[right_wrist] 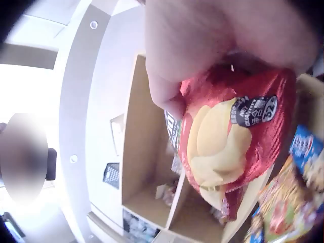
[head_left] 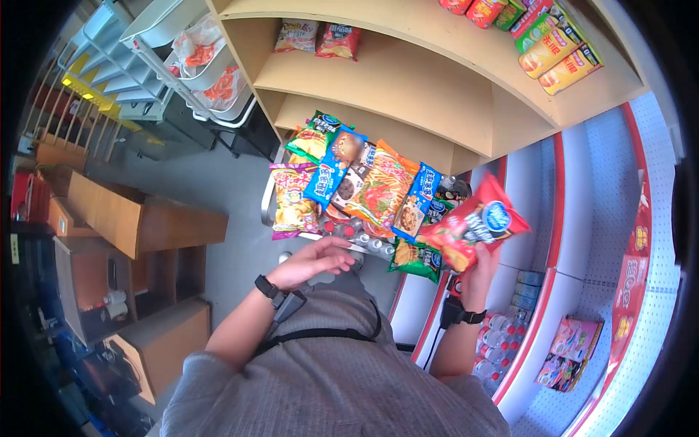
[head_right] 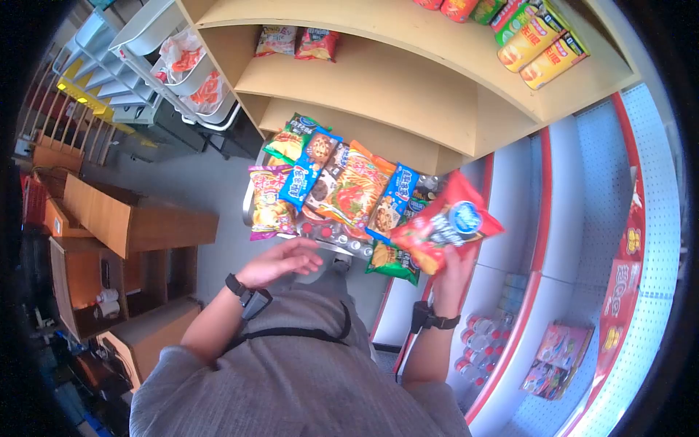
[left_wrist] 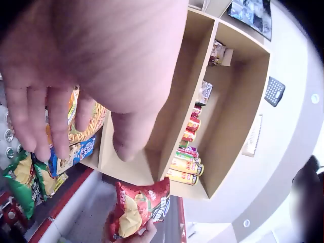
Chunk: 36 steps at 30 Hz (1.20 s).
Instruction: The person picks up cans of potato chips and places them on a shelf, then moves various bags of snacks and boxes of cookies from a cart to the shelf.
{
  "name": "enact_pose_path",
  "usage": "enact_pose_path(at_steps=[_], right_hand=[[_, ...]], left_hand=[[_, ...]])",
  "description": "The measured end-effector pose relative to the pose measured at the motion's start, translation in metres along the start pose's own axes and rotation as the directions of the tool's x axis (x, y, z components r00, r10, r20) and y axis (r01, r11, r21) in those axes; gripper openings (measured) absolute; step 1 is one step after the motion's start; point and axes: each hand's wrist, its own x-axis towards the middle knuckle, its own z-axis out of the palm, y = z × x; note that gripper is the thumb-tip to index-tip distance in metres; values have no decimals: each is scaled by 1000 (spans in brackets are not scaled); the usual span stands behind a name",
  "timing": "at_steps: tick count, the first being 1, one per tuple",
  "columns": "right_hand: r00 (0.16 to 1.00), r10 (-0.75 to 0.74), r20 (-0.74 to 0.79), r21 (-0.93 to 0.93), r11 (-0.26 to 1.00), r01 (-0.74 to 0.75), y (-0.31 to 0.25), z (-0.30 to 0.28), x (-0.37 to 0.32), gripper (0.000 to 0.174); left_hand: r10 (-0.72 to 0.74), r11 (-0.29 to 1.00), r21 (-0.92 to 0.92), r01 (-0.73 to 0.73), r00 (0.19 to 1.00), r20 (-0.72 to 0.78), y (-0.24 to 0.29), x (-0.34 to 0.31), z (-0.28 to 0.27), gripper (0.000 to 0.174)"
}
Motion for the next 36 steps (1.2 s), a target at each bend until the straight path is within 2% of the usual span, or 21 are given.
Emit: enact_pose_path(at_steps=[2, 6, 7, 8, 9, 10, 11, 13, 14, 15, 17, 19, 21, 23, 25, 27, 29, 30, 31, 33, 36], right_hand=[[982, 99, 161, 6, 995, -102, 9, 49, -33, 73], [895, 267, 356, -84, 963, -255, 49, 145, -87, 75], [865, 297, 405, -140, 955, -262, 58, 170, -96, 75], [845, 288, 450, -236, 951, -199, 59, 198, -106, 78], [813, 347, 467, -246, 934, -258, 69, 219, -116, 76], [807, 328, 491, -284, 936, -208, 79, 235, -123, 76], [798, 313, 514, -321, 934, -160, 87, 249, -129, 77], [836, 252, 488, -293, 949, -115, 88, 275, -142, 79], [838, 183, 514, -304, 952, -21, 83, 287, -149, 82], [833, 115, 542, -312, 947, 73, 82, 296, -153, 84], [809, 161, 565, -296, 955, 17, 79, 301, -153, 86], [629, 267, 730, -579, 731, 362, 66, 309, -145, 85], [633, 299, 714, -593, 739, 319, 72, 312, -142, 83], [627, 323, 709, -521, 839, 157, 80, 318, -135, 82], [606, 311, 732, -494, 855, 158, 86, 326, -119, 82], [670, 277, 689, -492, 858, 150, 93, 331, -90, 81], [709, 146, 690, -493, 812, 313, 93, 337, -48, 80], [732, 198, 652, -431, 891, 142, 93, 343, -24, 82], [736, 151, 660, -416, 889, 191, 99, 343, 7, 83], [730, -13, 683, -449, 780, 435, 131, 331, 86, 87], [780, -39, 624, -535, 707, 463, 153, 338, 180, 85]], left_hand=[[90, 996, -16, -89, 986, 139, 5, -13, -16, 75], [263, 954, -180, -239, 957, 123, 16, -54, -46, 88], [266, 953, -186, -240, 955, 132, 13, -64, -57, 88], [281, 950, -156, -271, 958, 51, 10, -74, -68, 86], [299, 946, -123, -300, 954, -30, 10, -82, -79, 84], [273, 955, -107, -277, 961, -52, 21, -94, -86, 73], [273, 954, -114, -277, 961, -46, 22, -103, -94, 73], [251, 954, -100, -284, 934, -254, 25, -119, -109, 60], [259, 940, -145, -309, 922, -287, 26, -125, -115, 56], [263, 939, -145, -311, 923, -280, 28, -130, -120, 56], [278, 941, -126, -314, 930, -241, 29, -140, -128, 57], [257, 954, -100, -282, 944, -205, 25, -143, -137, 58], [230, 970, -34, -239, 958, -169, 27, -146, -143, 59], [308, 945, -50, -323, 932, -190, 20, -150, -148, 57], [379, 914, -67, -401, 900, -215, 21, -157, -155, 55], [202, 923, -252, -292, 923, -328, 28, -174, -171, 54], [227, 934, -184, -306, 907, -354, 24, -184, -192, 54], [191, 949, -156, -273, 894, -405, 17, -187, -205, 50], [156, 962, -131, -239, 876, -457, 11, -190, -214, 46], [125, 957, -157, -244, 836, -535, 6, -194, -223, 40], [70, 947, -198, -253, 765, -641, 7, -191, -220, 33]])
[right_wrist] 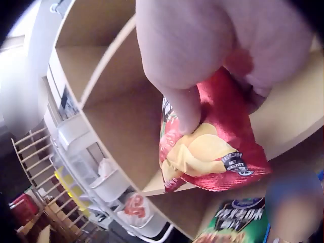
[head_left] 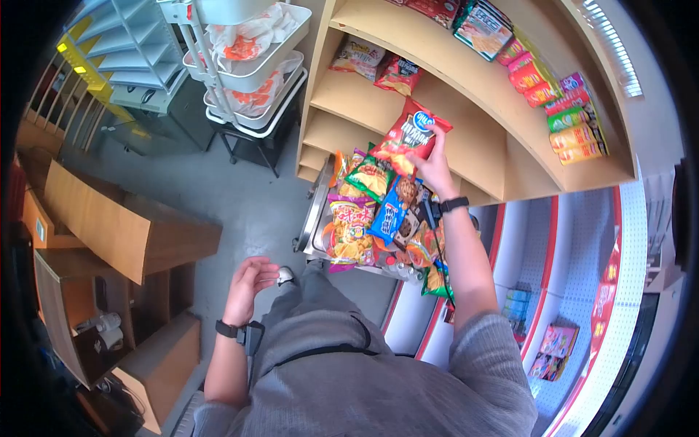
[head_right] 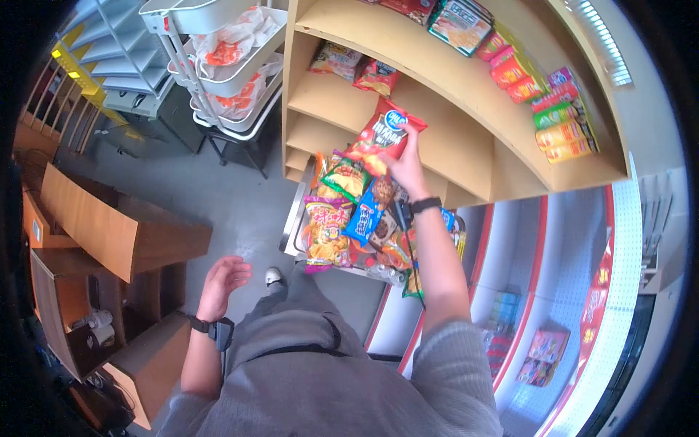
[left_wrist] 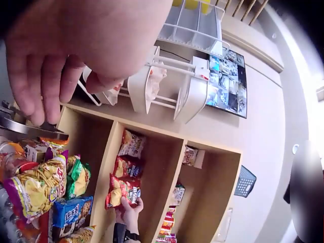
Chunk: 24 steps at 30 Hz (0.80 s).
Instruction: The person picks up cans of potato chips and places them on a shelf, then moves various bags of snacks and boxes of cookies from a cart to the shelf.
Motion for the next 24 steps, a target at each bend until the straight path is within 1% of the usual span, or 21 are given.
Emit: enact_pose_path(at_steps=[1, 3, 5, 7, 8, 9, 11, 12, 14, 16, 18, 20, 22, 24], right_hand=[[1000, -25, -10, -59, 998, 24, 22, -4, 24, 86], [1000, -15, -4, -60, 998, 15, 32, -4, 61, 86], [1000, -6, 14, -61, 998, 7, 49, 3, 100, 85], [983, -181, -26, -161, 971, 174, 73, 13, 131, 87], [994, -104, -24, -128, 987, 100, 85, 17, 145, 87], [995, -94, -9, -141, 986, 92, 99, 19, 157, 89], [997, -79, -10, -183, 980, 76, 118, 22, 175, 87], [997, -80, 4, -173, 982, 80, 124, 24, 180, 87], [988, -121, -96, -315, 945, 85, 130, 27, 185, 85], [988, -123, -98, -331, 940, 84, 131, 30, 189, 85], [987, -121, -107, -350, 934, 76, 131, 33, 186, 85], [975, -156, -159, -387, 918, 84, 129, 38, 183, 85], [972, -158, -172, -380, 921, 82, 131, 40, 180, 86], [969, -155, -191, -376, 924, 73, 133, 39, 176, 87]], left_hand=[[-7, 1000, -7, 7, 999, -39, 1, 1, 3, 31], [-11, 1000, -29, 9, 997, -78, -6, 5, 7, 30], [-51, 999, -21, 48, 989, -140, -11, 9, 17, 32], [-77, 997, -41, 71, 981, -179, -16, 12, 23, 31], [-77, 996, -52, 68, 975, -208, -18, 12, 27, 31], [-81, 996, -62, 68, 968, -236, -20, 12, 29, 30], [-99, 994, -75, 82, 960, -262, -23, 11, 31, 30], [-101, 992, -96, 77, 955, -280, -23, 10, 32, 29], [-103, 990, -120, 69, 947, -305, -25, 10, 31, 29], [-107, 989, -132, 63, 928, -356, -31, 13, 31, 28], [-108, 990, -129, 65, 926, -361, -25, 16, 39, 28], [-103, 990, -127, 59, 923, -370, -17, 22, 49, 28], [-68, 993, -117, 33, 946, -317, -12, 26, 57, 28], [-58, 994, -101, 29, 952, -300, -10, 28, 61, 28]])
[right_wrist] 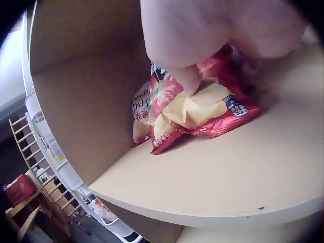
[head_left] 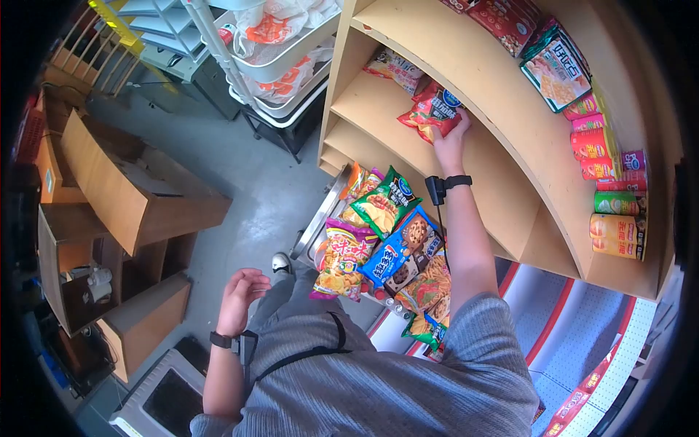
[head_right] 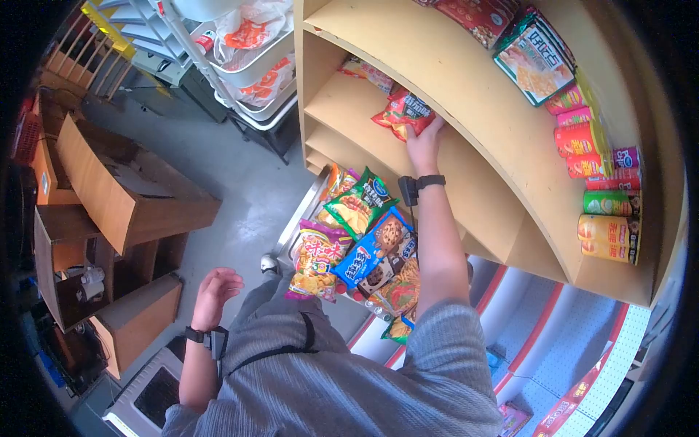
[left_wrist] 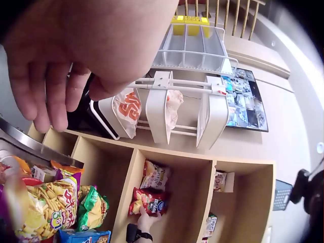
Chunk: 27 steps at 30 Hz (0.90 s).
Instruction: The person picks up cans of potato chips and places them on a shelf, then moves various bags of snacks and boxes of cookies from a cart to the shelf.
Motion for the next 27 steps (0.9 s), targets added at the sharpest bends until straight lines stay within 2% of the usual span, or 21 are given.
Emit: enact_pose_path(at_steps=[3, 5, 9, 11, 13, 15, 17, 20, 21, 23, 25, 27], right_hand=[[1000, 25, 5, -12, 1000, -24, -2, -3, -2, 91], [999, -13, 34, 120, 993, 9, -3, -5, -5, 99], [999, -36, -14, 61, 997, 37, -16, -18, -21, 99], [1000, 15, -4, 165, 986, -14, -22, -26, -32, 99], [997, 70, 9, 118, 991, -71, -30, -38, -50, 98], [999, 37, 24, -50, 998, -36, -37, -54, -72, 101], [994, 106, 0, -12, 994, -106, -66, -80, -100, 99], [985, 162, 63, 106, 980, -168, -122, -135, -155, 89], [981, 189, 37, 86, 978, -191, -132, -152, -178, 89], [981, 192, 19, 158, 968, -192, -152, -183, -224, 87], [966, 254, -55, 82, 965, -249, -170, -213, -274, 82], [935, 337, -110, 155, 935, -318, -186, -235, -325, 77]], left_hand=[[11, 1000, 18, -11, 1000, 21, -3, 1, -3, 28], [15, 1000, 22, -16, 1000, 21, -4, -1, -5, 28], [4, 1000, 28, -4, 1000, 8, 2, -5, -11, 26], [3, 999, 39, -4, 1000, 19, 4, -6, -14, 26], [18, 998, 65, -21, 999, 48, 5, -6, -19, 26], [12, 996, 84, -21, 995, 100, 6, -6, -23, 26], [3, 993, 116, -22, 987, 163, 8, -1, -33, 26], [-45, 990, 142, 10, 969, 244, 7, 11, -46, 25], [-63, 986, 167, 17, 960, 274, 8, 12, -49, 25], [-64, 983, 183, 3, 942, 329, 15, 15, -54, 25], [-95, 974, 225, 4, 915, 393, 21, 18, -56, 25], [-133, 964, 266, 10, 884, 447, 21, 21, -59, 25]])
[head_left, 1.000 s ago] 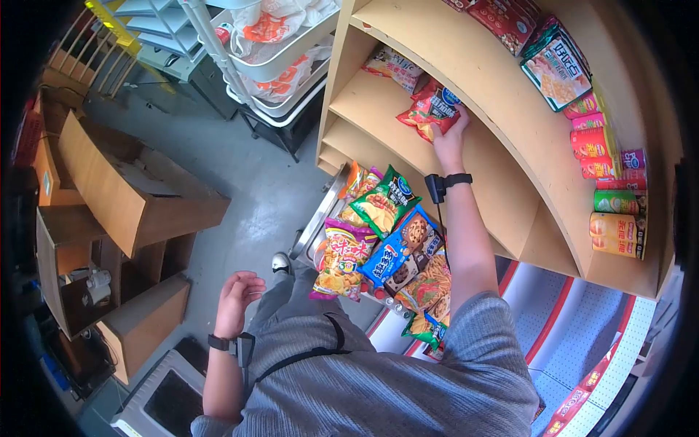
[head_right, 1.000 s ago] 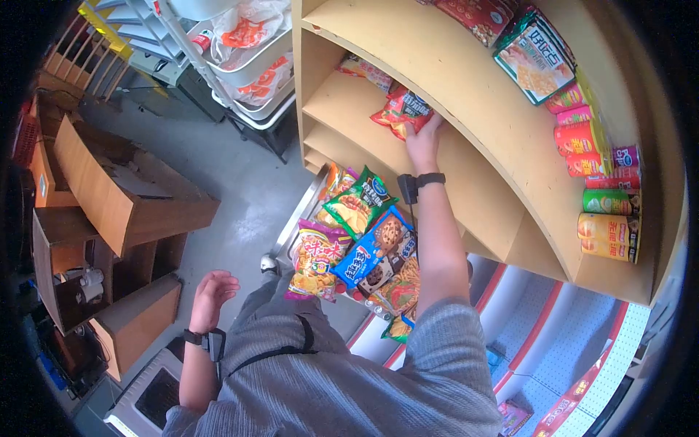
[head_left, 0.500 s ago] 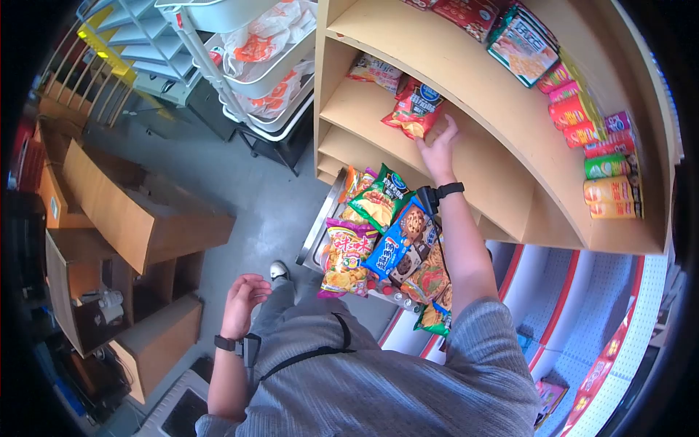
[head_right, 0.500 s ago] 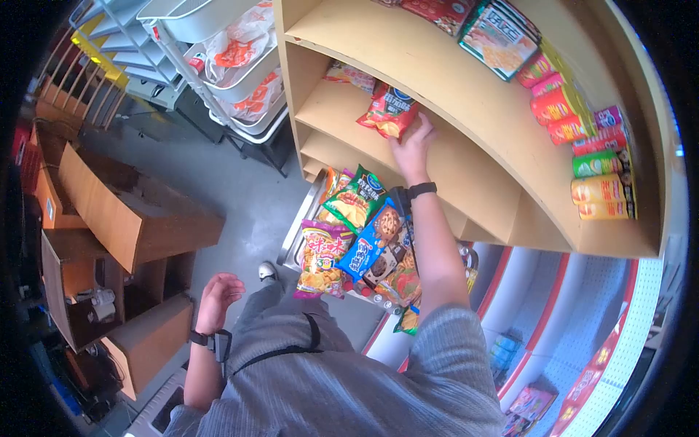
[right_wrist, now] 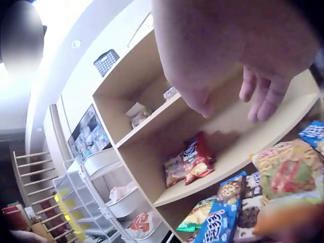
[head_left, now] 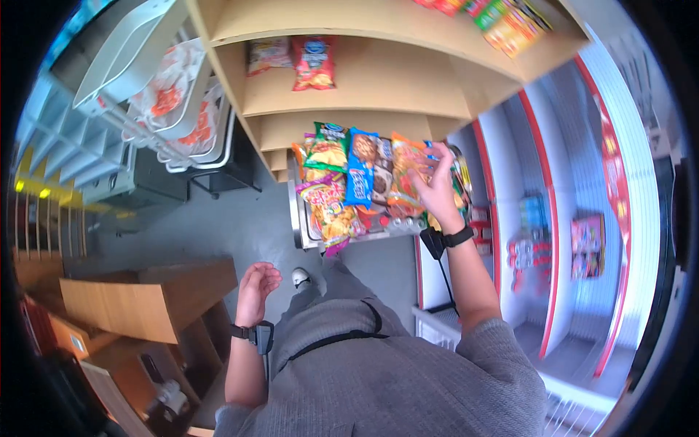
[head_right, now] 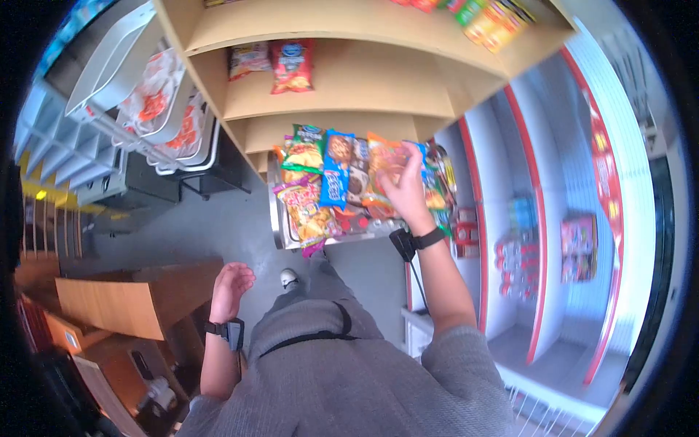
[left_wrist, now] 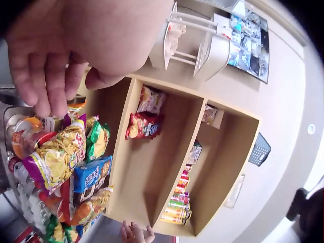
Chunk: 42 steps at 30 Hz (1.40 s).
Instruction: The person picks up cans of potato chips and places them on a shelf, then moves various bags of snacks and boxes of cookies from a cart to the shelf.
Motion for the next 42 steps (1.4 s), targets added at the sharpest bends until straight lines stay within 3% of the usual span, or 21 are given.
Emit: enact_pose_path(at_steps=[8, 13, 18, 20, 26, 28, 32, 33, 35, 36, 37, 40, 42], right_hand=[[929, 284, -238, 18, 957, -288, 18, -63, -180, 62], [846, 415, -335, 90, 908, -409, 48, -87, -219, 45], [827, 451, -335, 106, 891, -442, 87, -107, -201, 32], [853, 403, -332, 10, 906, -424, 106, -119, -185, 25], [891, 336, -305, 14, 937, -349, 212, -155, -116, 21], [895, 410, -174, 16, 910, -414, 242, -165, -89, 22], [864, 496, -80, -163, 849, -503, 313, -149, -46, 43], [843, 537, -9, -142, 834, -533, 311, -149, -34, 63], [869, 494, 32, -152, 861, -485, 338, -131, -20, 70], [888, 458, 44, -155, 881, -447, 337, -124, -13, 78], [861, 504, 73, -198, 853, -482, 336, -122, -8, 96], [803, 572, 166, -329, 800, -502, 328, -122, 2, 106], [788, 597, 148, -367, 773, -517, 331, -115, -2, 112]], left_hand=[[-122, 979, 185, 86, 974, 189, -17, 17, 29, 24], [-154, 971, 219, 91, 945, 289, -20, 22, 77, 23], [-135, 963, 263, 61, 951, 277, -20, 24, 113, 24], [-139, 961, 268, 60, 948, 287, -24, 29, 121, 24], [-72, 976, 212, 47, 991, 111, -47, 48, 166, 27], [-74, 981, 186, 56, 993, 93, -58, 53, 186, 27], [-95, 985, 149, 87, 994, 47, -65, 44, 232, 27], [-93, 987, 136, 89, 995, 25, -64, 41, 238, 27], [-61, 989, 136, 59, 998, 15, -64, 37, 243, 27], [-57, 990, 129, 57, 998, -6, -66, 35, 242, 27], [-42, 992, 113, 47, 998, -48, -68, 34, 241, 27], [-22, 996, 87, 32, 993, -117, -71, 33, 237, 27], [3, 998, 60, 4, 994, -114, -72, 32, 238, 26]])
